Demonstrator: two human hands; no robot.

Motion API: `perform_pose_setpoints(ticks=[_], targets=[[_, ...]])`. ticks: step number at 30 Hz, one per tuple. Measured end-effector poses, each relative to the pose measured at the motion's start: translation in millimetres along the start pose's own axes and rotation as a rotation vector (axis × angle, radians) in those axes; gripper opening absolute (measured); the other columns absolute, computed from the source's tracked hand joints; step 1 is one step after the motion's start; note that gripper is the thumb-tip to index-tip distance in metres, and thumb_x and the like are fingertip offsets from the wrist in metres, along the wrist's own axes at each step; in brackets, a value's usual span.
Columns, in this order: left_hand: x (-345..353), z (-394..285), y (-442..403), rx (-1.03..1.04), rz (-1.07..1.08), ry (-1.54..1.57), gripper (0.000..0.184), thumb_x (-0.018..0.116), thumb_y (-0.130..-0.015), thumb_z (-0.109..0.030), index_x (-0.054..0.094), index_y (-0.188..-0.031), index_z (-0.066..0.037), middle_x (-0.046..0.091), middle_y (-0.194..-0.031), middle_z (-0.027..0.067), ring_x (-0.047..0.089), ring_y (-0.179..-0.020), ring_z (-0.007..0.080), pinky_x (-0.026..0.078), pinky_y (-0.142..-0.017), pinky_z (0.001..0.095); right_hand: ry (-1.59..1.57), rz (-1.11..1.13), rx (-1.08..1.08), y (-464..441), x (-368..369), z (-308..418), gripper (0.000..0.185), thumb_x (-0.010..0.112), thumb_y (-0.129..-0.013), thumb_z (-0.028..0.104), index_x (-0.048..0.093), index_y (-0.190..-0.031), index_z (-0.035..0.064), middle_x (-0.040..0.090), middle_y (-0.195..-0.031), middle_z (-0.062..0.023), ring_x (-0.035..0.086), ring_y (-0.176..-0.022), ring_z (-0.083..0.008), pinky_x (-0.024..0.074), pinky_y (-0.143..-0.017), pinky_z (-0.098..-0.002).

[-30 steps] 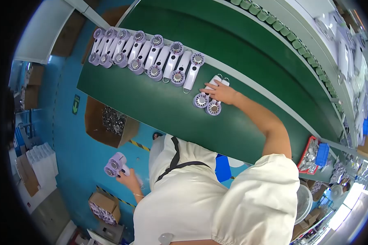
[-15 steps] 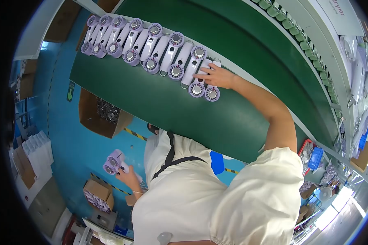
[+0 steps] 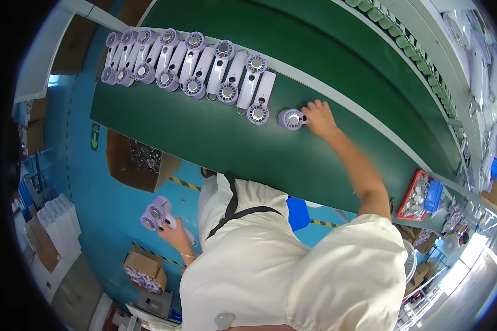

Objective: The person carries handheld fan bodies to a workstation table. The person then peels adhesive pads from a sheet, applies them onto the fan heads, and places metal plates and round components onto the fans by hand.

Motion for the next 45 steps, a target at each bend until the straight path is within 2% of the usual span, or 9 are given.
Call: perform_pose_setpoints(ticks=[5,10,20,22,25,30,33,34,45], targets=[[1,-44,-17,0.144,0.037,-0.019,0.067,0.07,-0.073,-0.022,0.051,-0.131,0.005,0.038,-0.129,0.0308,0.044,-0.113,0.0458,0.037,-0.101,0.047,-0.406,-0.052,0.553,34,33,-30,0.066,0.074,-0.073,0.063,0.07,-0.091,-0.0006,0.071,-0.086,-0.0213,0.07,-0.08,-0.0389,0.0562,-0.072,-0.0476],[14,-92,-28,0.274,0.082,0.06,0.066,0.072,-0.066,-0.019,0.055,-0.127,0.001,0.04,-0.124,0.0295,0.044,-0.112,0.0462,0.037,-0.1,0.0485,-0.516,-0.272,0.783,-8,24,-18,0.074,0.068,-0.075,0.07,0.065,-0.082,-0.0036,0.069,-0.081,-0.0252,0.07,-0.08,-0.0418,0.0562,-0.069,-0.05],[26,-154,2,0.417,0.087,0.065,0.065,0.075,-0.065,-0.021,0.056,-0.122,0.002,0.039,-0.13,0.0319,0.043,-0.116,0.0478,0.035,-0.103,0.0507,-0.618,-0.356,0.763,-52,6,4,0.075,0.062,-0.08,0.07,0.064,-0.083,-0.0049,0.069,-0.084,-0.0267,0.069,-0.083,-0.0444,0.0555,-0.075,-0.0504],[35,-167,8,0.459,0.163,0.069,0.067,0.075,-0.063,-0.02,0.056,-0.125,-0.002,0.038,-0.132,0.0349,0.039,-0.12,0.05,0.033,-0.104,0.0532,-0.618,-0.322,0.777,-48,11,7,0.073,0.063,-0.082,0.067,0.064,-0.089,-0.0055,0.069,-0.085,-0.0247,0.068,-0.084,-0.0443,0.0546,-0.076,-0.0498],[38,-194,18,0.484,0.21,0.053,0.066,0.075,-0.062,-0.02,0.057,-0.124,-0.003,0.039,-0.132,0.035,0.039,-0.12,0.0501,0.033,-0.104,0.0527,-0.616,-0.893,0.614,-1,-21,33,0.05,0.065,-0.09,0.043,0.06,-0.097,-0.0065,0.065,-0.087,-0.0226,0.063,-0.075,-0.0402,0.0516,-0.068,-0.0454],[54,-252,38,0.761,0.145,0.07,0.057,0.076,-0.061,-0.021,0.058,-0.112,-0.001,0.04,-0.13,0.0374,0.043,-0.111,0.0524,0.039,-0.094,0.0554,-1.519,-0.123,0.211,59,0,211,0.036,0.068,-0.092,0.029,0.064,-0.112,-0.0003,0.071,-0.094,-0.0116,0.064,-0.079,-0.0166,0.052,-0.071,-0.0328],[61,-284,61,0.905,0.175,0.047,0.044,0.074,-0.067,-0.021,0.057,-0.102,-0.002,0.038,-0.13,0.0384,0.044,-0.108,0.0501,0.039,-0.088,0.0552,-1.932,-0.151,0.269,72,-1,255,0.034,0.073,-0.089,0.02,0.061,-0.111,-0.0033,0.069,-0.101,-0.0073,0.062,-0.086,-0.0101,0.0506,-0.075,-0.0278],[67,-293,65,0.92,0.195,0.012,0.042,0.073,-0.069,-0.022,0.057,-0.102,-0.002,0.037,-0.131,0.0386,0.043,-0.108,0.0496,0.039,-0.088,0.0551,-1.916,-0.105,0.334,69,11,247,0.028,0.07,-0.09,0.012,0.06,-0.113,-0.0015,0.067,-0.105,-0.0053,0.06,-0.095,-0.0097,0.0485,-0.085,-0.0267],[77,-321,96,1.017,0.39,0.103,0.04,0.074,-0.076,-0.029,0.059,-0.106,-0.007,0.033,-0.133,0.0361,0.039,-0.112,0.0478,0.037,-0.094,0.0514,-1.773,-0.302,0.436,103,24,72,0.027,0.064,-0.094,0.012,0.06,-0.118,0.0011,0.068,-0.104,-0.0041,0.063,-0.092,-0.011,0.0512,-0.082,-0.0289]])
Point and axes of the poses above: each hand's wrist, its own y-axis away from the middle knuckle, its own x-axis out of the palm, z = x × y, the point moved 10 cm from there along -y, towards the middle knuckle
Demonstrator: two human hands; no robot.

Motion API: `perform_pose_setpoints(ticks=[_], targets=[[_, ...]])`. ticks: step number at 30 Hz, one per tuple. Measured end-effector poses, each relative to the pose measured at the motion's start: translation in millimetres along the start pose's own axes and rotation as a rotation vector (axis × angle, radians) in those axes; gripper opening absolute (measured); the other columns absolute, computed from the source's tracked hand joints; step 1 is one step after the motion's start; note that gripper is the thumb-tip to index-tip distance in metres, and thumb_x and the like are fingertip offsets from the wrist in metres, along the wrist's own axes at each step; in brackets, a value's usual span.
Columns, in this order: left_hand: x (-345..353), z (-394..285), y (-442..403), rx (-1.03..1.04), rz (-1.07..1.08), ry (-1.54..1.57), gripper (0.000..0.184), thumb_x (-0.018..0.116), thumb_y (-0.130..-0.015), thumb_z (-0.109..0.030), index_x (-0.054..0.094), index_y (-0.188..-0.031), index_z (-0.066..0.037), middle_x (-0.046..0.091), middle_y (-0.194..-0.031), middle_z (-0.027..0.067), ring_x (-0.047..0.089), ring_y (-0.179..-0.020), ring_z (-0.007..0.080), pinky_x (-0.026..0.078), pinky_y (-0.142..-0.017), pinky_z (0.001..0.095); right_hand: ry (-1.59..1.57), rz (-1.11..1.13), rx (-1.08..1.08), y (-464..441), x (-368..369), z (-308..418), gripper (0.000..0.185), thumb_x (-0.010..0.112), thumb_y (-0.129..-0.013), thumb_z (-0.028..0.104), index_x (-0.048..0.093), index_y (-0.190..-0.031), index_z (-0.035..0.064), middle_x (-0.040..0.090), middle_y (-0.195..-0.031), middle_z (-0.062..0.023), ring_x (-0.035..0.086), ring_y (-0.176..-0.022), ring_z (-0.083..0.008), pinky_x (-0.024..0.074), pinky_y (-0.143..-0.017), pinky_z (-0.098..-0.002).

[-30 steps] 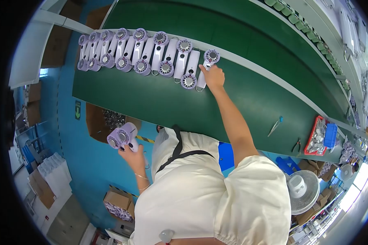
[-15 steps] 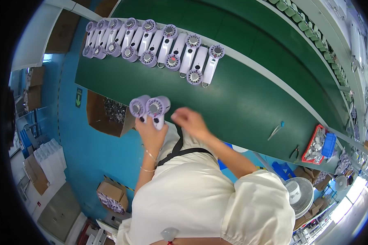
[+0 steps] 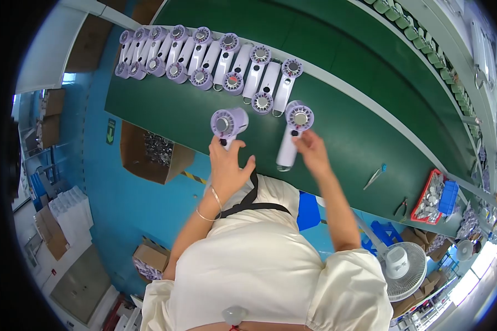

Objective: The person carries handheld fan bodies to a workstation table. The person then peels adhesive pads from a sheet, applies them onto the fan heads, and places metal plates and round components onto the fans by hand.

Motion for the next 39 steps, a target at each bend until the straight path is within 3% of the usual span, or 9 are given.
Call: perform_pose_setpoints(ticks=[8,14,18,19,21,25,28,31,39], targets=[[-25,64,31,-0.114,-0.069,-0.088,0.035,0.07,-0.073,-0.016,0.058,-0.105,-0.008,0.038,-0.129,0.036,0.04,-0.116,0.0489,0.035,-0.099,0.0529,1.19,0.721,0.084,-73,-75,-20,0.034,0.07,-0.077,0.008,0.068,-0.111,0.0044,0.072,-0.097,-0.0117,0.067,-0.09,-0.0245,0.0518,-0.078,-0.0372],[-44,91,45,-0.244,-0.163,-0.084,0.032,0.067,-0.072,-0.009,0.058,-0.102,-0.007,0.039,-0.126,0.0305,0.041,-0.116,0.0474,0.034,-0.102,0.049,1.384,0.855,0.09,-108,-47,-13,0.036,0.072,-0.072,0.007,0.072,-0.107,0.0082,0.072,-0.098,-0.0123,0.067,-0.096,-0.0277,0.0519,-0.076,-0.0428],[-43,98,50,-0.293,-0.176,-0.087,0.031,0.066,-0.073,-0.009,0.058,-0.102,-0.007,0.039,-0.127,0.0305,0.041,-0.114,0.0458,0.036,-0.099,0.0483,1.541,0.676,-0.48,-117,-15,27,0.025,0.066,-0.079,0.011,0.067,-0.104,0.0077,0.059,-0.108,-0.0099,0.057,-0.107,-0.0307,0.0488,-0.086,-0.0453],[-45,98,50,-0.305,-0.182,-0.064,0.03,0.065,-0.073,-0.009,0.058,-0.102,-0.007,0.039,-0.126,0.0301,0.042,-0.113,0.0449,0.036,-0.097,0.0478,1.544,0.68,-0.474,-113,-13,27,0.025,0.066,-0.079,0.011,0.067,-0.104,0.0077,0.059,-0.108,-0.0099,0.057,-0.107,-0.0307,0.0488,-0.086,-0.0453],[-48,96,51,-0.323,-0.19,-0.042,0.03,0.064,-0.073,-0.009,0.058,-0.102,-0.007,0.039,-0.126,0.0298,0.042,-0.111,0.0441,0.037,-0.096,0.0474,1.445,0.299,-0.511,-104,-13,59,0.028,0.064,-0.082,0.015,0.064,-0.109,0.006,0.058,-0.109,-0.0117,0.059,-0.105,-0.0319,0.051,-0.083,-0.0463],[-49,96,55,-0.364,-0.195,-0.031,0.029,0.064,-0.074,-0.01,0.057,-0.102,-0.007,0.04,-0.123,0.0287,0.042,-0.11,0.0434,0.037,-0.094,0.0471,1.546,0.037,-0.091,-43,-14,56,0.068,0.075,-0.078,0.048,0.053,-0.123,0.003,0.054,-0.109,-0.0216,0.063,-0.092,-0.0404,0.0567,-0.071,-0.0488],[-47,99,56,-0.392,-0.189,-0.018,0.029,0.063,-0.074,-0.01,0.056,-0.102,-0.007,0.04,-0.123,0.0287,0.041,-0.111,0.0445,0.036,-0.096,0.0478,1.462,-0.027,-0.178,-16,-4,23,0.066,0.083,-0.071,0.022,0.049,-0.124,0.0043,0.047,-0.118,-0.0204,0.061,-0.092,-0.0395,0.0583,-0.069,-0.048],[-42,99,57,-0.374,-0.166,-0.014,0.029,0.063,-0.074,-0.009,0.056,-0.102,-0.006,0.039,-0.124,0.0296,0.04,-0.114,0.0464,0.034,-0.099,0.049,1.379,-0.109,-0.282,-12,-1,19,0.062,0.081,-0.068,0.011,0.051,-0.122,0.0049,0.047,-0.114,-0.0189,0.058,-0.094,-0.0382,0.0581,-0.07,-0.0454],[-27,76,44,-0.307,-0.06,0.013,0.03,0.059,-0.076,-0.002,0.054,-0.105,-0.007,0.035,-0.131,0.0361,0.036,-0.122,0.0514,0.031,-0.103,0.0529,1.275,-0.087,-0.511,-46,23,46,0.055,0.074,-0.068,0.002,0.057,-0.12,0.006,0.048,-0.116,-0.0157,0.053,-0.103,-0.0354,0.0535,-0.083,-0.0446]])
Point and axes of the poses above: each hand's wrist, its own y-axis away from the middle knuckle, its own x-axis out of the palm, z = x × y, the point moved 10 cm from there along -y, towards the middle knuckle
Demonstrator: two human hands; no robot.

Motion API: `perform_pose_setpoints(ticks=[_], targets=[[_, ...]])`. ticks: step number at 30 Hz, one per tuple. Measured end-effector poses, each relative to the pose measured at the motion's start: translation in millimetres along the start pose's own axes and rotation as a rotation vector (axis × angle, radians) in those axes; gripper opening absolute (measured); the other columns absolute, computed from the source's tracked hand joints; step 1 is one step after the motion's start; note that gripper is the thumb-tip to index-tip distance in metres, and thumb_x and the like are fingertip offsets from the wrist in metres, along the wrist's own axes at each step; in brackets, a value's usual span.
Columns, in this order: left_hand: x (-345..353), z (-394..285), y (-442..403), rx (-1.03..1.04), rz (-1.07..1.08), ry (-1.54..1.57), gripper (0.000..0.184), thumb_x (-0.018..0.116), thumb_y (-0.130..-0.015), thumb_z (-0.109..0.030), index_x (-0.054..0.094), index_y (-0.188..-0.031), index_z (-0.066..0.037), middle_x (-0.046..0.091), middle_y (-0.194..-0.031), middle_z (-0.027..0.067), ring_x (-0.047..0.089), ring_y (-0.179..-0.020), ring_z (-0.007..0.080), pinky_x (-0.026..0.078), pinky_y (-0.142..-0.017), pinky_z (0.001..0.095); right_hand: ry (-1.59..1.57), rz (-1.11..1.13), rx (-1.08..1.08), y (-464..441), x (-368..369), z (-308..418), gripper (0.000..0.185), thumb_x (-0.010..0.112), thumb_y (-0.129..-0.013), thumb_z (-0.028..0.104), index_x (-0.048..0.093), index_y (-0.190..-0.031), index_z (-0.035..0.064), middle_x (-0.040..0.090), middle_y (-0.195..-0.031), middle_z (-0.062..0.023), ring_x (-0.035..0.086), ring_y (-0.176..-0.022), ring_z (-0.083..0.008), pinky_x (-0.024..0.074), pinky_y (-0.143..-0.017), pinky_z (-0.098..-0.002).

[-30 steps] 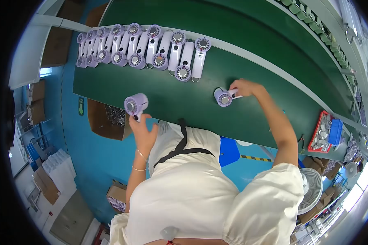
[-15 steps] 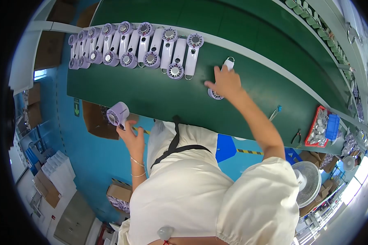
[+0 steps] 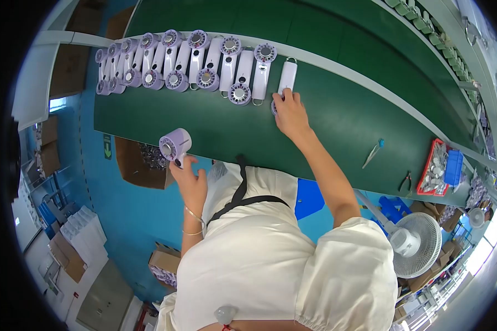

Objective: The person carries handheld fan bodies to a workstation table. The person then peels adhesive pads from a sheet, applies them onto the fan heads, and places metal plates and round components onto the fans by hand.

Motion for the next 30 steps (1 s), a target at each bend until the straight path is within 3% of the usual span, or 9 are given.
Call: perform_pose_setpoints(ticks=[7,10,12,14,16,17,20,22,30], targets=[[6,-31,3,0.123,-0.007,-0.03,0.029,0.058,-0.076,0.002,0.054,-0.103,-0.006,0.036,-0.129,0.0381,0.035,-0.122,0.0524,0.032,-0.103,0.0529,-0.019,0.062,-0.075,-17,6,15,0.053,0.074,-0.07,0.003,0.056,-0.12,0.005,0.048,-0.118,-0.0159,0.053,-0.105,-0.0359,0.0521,-0.086,-0.0443],[14,-40,1,0.152,0.025,-0.005,0.03,0.057,-0.075,0.004,0.054,-0.103,-0.006,0.036,-0.128,0.0386,0.036,-0.121,0.0528,0.032,-0.103,0.0532,-0.039,-0.02,-0.08,-10,-7,24,0.05,0.075,-0.073,0.007,0.057,-0.119,0.0035,0.048,-0.121,-0.0161,0.051,-0.109,-0.0372,0.0518,-0.087,-0.045],[21,-52,0,0.219,0.02,-0.017,0.032,0.056,-0.074,0.007,0.054,-0.104,-0.006,0.036,-0.128,0.0392,0.037,-0.12,0.0532,0.033,-0.102,0.0546,-0.146,-0.161,-0.008,5,-39,42,0.043,0.075,-0.079,0.014,0.058,-0.117,0.0018,0.055,-0.118,-0.0179,0.054,-0.108,-0.0384,0.0513,-0.089,-0.0458],[30,-67,-6,0.245,0.059,0.026,0.034,0.056,-0.073,0.008,0.054,-0.103,-0.006,0.036,-0.128,0.0389,0.037,-0.12,0.0532,0.033,-0.102,0.0551,-0.499,0.067,0.082,22,-19,57,0.041,0.072,-0.086,0.022,0.059,-0.118,-0.0006,0.063,-0.111,-0.0189,0.062,-0.103,-0.0327,0.0517,-0.09,-0.0412],[36,-97,-12,0.357,0.058,0.002,0.038,0.055,-0.073,0.009,0.055,-0.109,-0.004,0.036,-0.134,0.0347,0.04,-0.116,0.051,0.036,-0.099,0.0529,-1.121,0.282,0.267,46,6,80,0.039,0.068,-0.093,0.024,0.059,-0.119,-0.0028,0.068,-0.108,-0.0165,0.066,-0.1,-0.023,0.0518,-0.09,-0.0354],[39,-117,-14,0.418,0.076,0.012,0.04,0.055,-0.073,0.009,0.055,-0.111,-0.002,0.036,-0.136,0.0331,0.041,-0.114,0.05,0.037,-0.097,0.0519,-1.406,0.251,0.294,50,15,89,0.036,0.065,-0.096,0.021,0.058,-0.12,-0.0039,0.068,-0.109,-0.0118,0.065,-0.097,-0.0159,0.0519,-0.087,-0.0299],[58,-160,-11,0.537,0.128,0.046,0.044,0.056,-0.071,0.01,0.053,-0.115,0.002,0.034,-0.14,0.0313,0.042,-0.113,0.0486,0.038,-0.094,0.0515,-1.596,0.0,0.548,55,4,60,0.027,0.062,-0.096,0.014,0.061,-0.117,-0.0032,0.069,-0.101,-0.0062,0.064,-0.087,-0.0115,0.0521,-0.08,-0.0257],[69,-185,-11,0.607,0.162,0.113,0.046,0.058,-0.07,0.01,0.052,-0.115,0.002,0.031,-0.143,0.0328,0.042,-0.117,0.0492,0.038,-0.095,0.0522,-1.766,-0.123,0.591,56,1,31,0.024,0.062,-0.095,0.012,0.063,-0.114,-0.0023,0.069,-0.098,-0.0047,0.063,-0.083,-0.0093,0.0513,-0.076,-0.0239],[120,-238,-12,0.826,0.306,0.188,0.037,0.062,-0.08,0.0,0.052,-0.115,0.002,0.029,-0.145,0.0365,0.044,-0.12,0.0486,0.033,-0.103,0.0514,-1.427,-0.335,0.578,48,-48,-58,0.022,0.072,-0.086,0.005,0.064,-0.106,-0.0015,0.07,-0.093,-0.0048,0.063,-0.081,-0.0089,0.0488,-0.073,-0.0236]])
Point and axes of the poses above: each hand's wrist, its own y-axis away from the middle knuckle, its own x-axis out of the palm, z = x × y, the point moved 10 cm from there along -y, towards the middle knuckle
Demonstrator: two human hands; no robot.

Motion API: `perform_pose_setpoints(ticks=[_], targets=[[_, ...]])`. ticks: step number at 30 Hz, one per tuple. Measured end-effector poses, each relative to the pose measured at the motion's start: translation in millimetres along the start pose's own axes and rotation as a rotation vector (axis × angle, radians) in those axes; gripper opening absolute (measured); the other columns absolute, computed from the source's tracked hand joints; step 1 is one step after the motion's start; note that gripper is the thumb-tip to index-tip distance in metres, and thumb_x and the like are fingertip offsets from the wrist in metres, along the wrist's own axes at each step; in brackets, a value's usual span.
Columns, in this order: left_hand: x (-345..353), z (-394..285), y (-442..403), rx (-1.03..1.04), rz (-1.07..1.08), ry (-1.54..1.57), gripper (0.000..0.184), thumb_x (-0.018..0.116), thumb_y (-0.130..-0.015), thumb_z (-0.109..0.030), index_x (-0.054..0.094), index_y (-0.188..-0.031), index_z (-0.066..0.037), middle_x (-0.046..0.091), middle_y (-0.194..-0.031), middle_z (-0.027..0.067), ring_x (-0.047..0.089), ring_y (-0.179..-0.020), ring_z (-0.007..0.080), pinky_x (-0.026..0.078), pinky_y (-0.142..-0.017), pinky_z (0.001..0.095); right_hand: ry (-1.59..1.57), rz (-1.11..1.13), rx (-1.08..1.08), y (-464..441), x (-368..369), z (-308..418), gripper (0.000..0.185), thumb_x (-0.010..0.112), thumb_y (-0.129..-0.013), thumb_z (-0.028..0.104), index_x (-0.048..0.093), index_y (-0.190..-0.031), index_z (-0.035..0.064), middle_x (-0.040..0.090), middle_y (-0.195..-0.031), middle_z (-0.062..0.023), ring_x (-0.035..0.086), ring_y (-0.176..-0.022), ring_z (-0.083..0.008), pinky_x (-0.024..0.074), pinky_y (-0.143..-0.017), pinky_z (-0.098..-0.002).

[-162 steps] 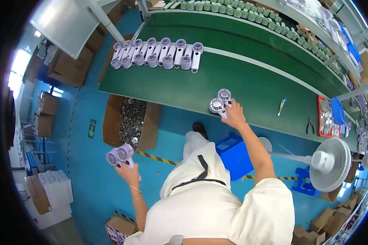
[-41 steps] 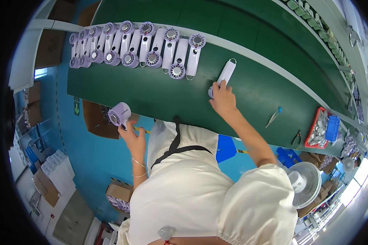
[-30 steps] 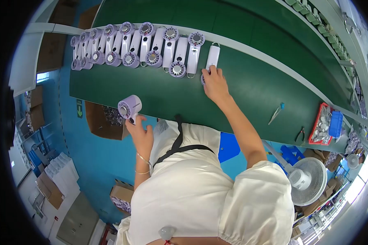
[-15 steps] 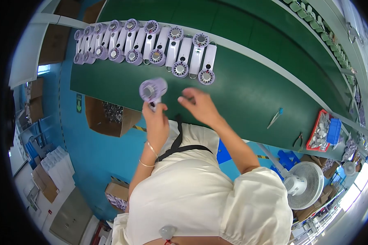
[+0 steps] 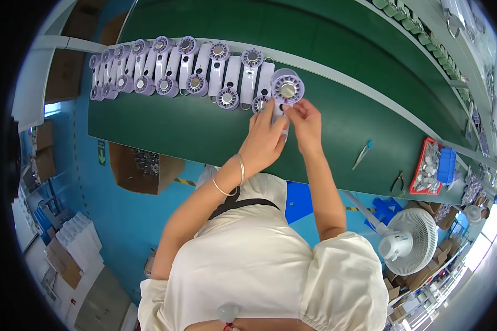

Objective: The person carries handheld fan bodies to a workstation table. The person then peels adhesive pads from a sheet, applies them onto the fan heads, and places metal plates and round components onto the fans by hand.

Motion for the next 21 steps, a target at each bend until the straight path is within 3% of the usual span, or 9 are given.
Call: perform_pose_setpoints(ticks=[2,5,9,13,15,17,20,21], targets=[[0,6,-3,-0.022,0.025,0.015,0.032,0.063,-0.082,-0.004,0.052,-0.112,0.0,0.033,-0.144,0.0353,0.045,-0.121,0.0477,0.032,-0.105,0.0508,0.024,-0.052,0.027,-19,-21,-9,0.021,0.072,-0.087,0.009,0.065,-0.105,-0.0012,0.07,-0.091,-0.0042,0.063,-0.079,-0.0089,0.048,-0.071,-0.0235],[-13,28,12,-0.096,0.008,0.074,0.025,0.067,-0.083,-0.007,0.051,-0.102,-0.007,0.045,-0.141,0.0222,0.048,-0.123,0.0421,0.035,-0.106,0.049,0.071,-0.076,0.065,-61,-42,-24,0.023,0.07,-0.09,0.016,0.068,-0.106,0.0,0.07,-0.091,-0.003,0.063,-0.078,-0.0095,0.0477,-0.071,-0.0246],[-30,91,80,-0.296,-0.082,0.169,0.019,0.064,-0.083,-0.004,0.053,-0.099,-0.004,0.058,-0.123,0.0226,0.057,-0.11,0.0418,0.047,-0.093,0.0441,0.114,-0.04,0.162,-116,-51,-63,0.024,0.072,-0.089,0.017,0.068,-0.106,0.0004,0.07,-0.093,-0.0045,0.064,-0.081,-0.0119,0.0503,-0.074,-0.0266],[-43,160,197,-0.543,-0.103,0.015,0.015,0.061,-0.086,0.0,0.056,-0.099,-0.003,0.061,-0.115,0.0194,0.06,-0.1,0.0386,0.048,-0.087,0.0423,0.114,0.026,0.204,-139,-34,-86,0.025,0.073,-0.088,0.017,0.068,-0.105,-0.0008,0.069,-0.093,-0.0054,0.066,-0.084,-0.0143,0.0535,-0.08,-0.0292],[-47,193,273,-0.795,-0.124,0.023,0.012,0.061,-0.085,-0.001,0.055,-0.096,-0.001,0.061,-0.101,0.02,0.058,-0.093,0.0404,0.048,-0.082,0.045,0.114,0.032,0.208,-144,-31,-97,0.026,0.074,-0.087,0.017,0.068,-0.106,-0.0015,0.069,-0.094,-0.0062,0.066,-0.084,-0.0147,0.0541,-0.079,-0.0297],[-47,218,346,-0.855,-0.214,-0.005,0.01,0.061,-0.084,-0.001,0.057,-0.094,-0.001,0.061,-0.095,0.0197,0.059,-0.088,0.0392,0.049,-0.079,0.044,0.113,0.042,0.211,-146,-28,-102,0.028,0.074,-0.087,0.017,0.067,-0.106,-0.0022,0.07,-0.095,-0.0069,0.066,-0.085,-0.0152,0.0546,-0.079,-0.0303],[-36,242,450,-1.167,-0.28,0.004,0.012,0.062,-0.086,-0.011,0.062,-0.091,-0.001,0.065,-0.092,0.0224,0.063,-0.089,0.04,0.05,-0.077,0.0444,0.139,-0.065,0.161,-150,-36,-103,0.039,0.079,-0.083,0.019,0.066,-0.111,-0.005,0.07,-0.098,-0.0099,0.067,-0.086,-0.0168,0.0564,-0.078,-0.0311],[-27,250,487,-1.291,-0.277,-0.003,0.016,0.062,-0.086,-0.016,0.064,-0.092,0.0,0.067,-0.093,0.0239,0.064,-0.091,0.0407,0.05,-0.078,0.0443,0.232,-0.124,0.125,-151,-41,-102,0.034,0.078,-0.084,0.02,0.068,-0.107,-0.0036,0.07,-0.096,-0.0079,0.066,-0.085,-0.0161,0.0557,-0.076,-0.0306]])
Point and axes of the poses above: each hand's wrist, its own y-axis away from the middle knuckle, its own x-axis out of the palm, z = x × y, the point moved 10 cm from there along -y, towards the middle knuckle
